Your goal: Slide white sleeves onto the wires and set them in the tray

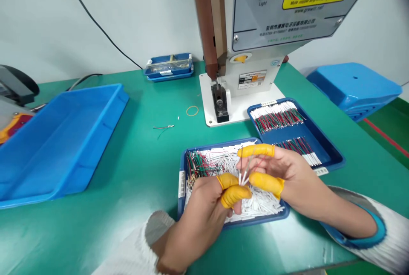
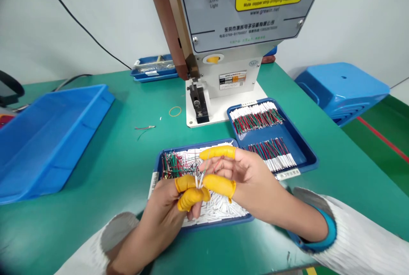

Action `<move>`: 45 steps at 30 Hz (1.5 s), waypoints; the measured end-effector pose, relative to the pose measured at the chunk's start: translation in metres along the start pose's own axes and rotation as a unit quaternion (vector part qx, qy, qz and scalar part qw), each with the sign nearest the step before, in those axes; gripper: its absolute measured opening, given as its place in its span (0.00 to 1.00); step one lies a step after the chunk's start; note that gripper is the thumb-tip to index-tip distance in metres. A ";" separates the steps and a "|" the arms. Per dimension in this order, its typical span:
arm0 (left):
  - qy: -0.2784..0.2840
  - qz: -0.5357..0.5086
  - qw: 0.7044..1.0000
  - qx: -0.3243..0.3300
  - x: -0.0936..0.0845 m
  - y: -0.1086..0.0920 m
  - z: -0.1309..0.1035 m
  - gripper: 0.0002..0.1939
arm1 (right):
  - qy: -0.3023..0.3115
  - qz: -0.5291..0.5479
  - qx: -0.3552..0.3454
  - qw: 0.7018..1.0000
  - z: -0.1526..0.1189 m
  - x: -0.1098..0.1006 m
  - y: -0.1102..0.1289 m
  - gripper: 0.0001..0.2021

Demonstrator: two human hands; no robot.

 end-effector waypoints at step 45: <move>-0.086 -0.062 0.993 0.044 -0.019 -0.018 -0.001 0.06 | -0.001 -0.028 -0.038 0.999 -0.007 0.007 0.012 0.16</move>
Point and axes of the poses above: each hand's wrist, its own z-axis towards the middle knuckle, its own x-axis out of the palm, y = z × x, the point moved 10 cm from there along z, towards the middle knuckle, and after that the axes turned 1 degree about y, right-handed, at the moved point
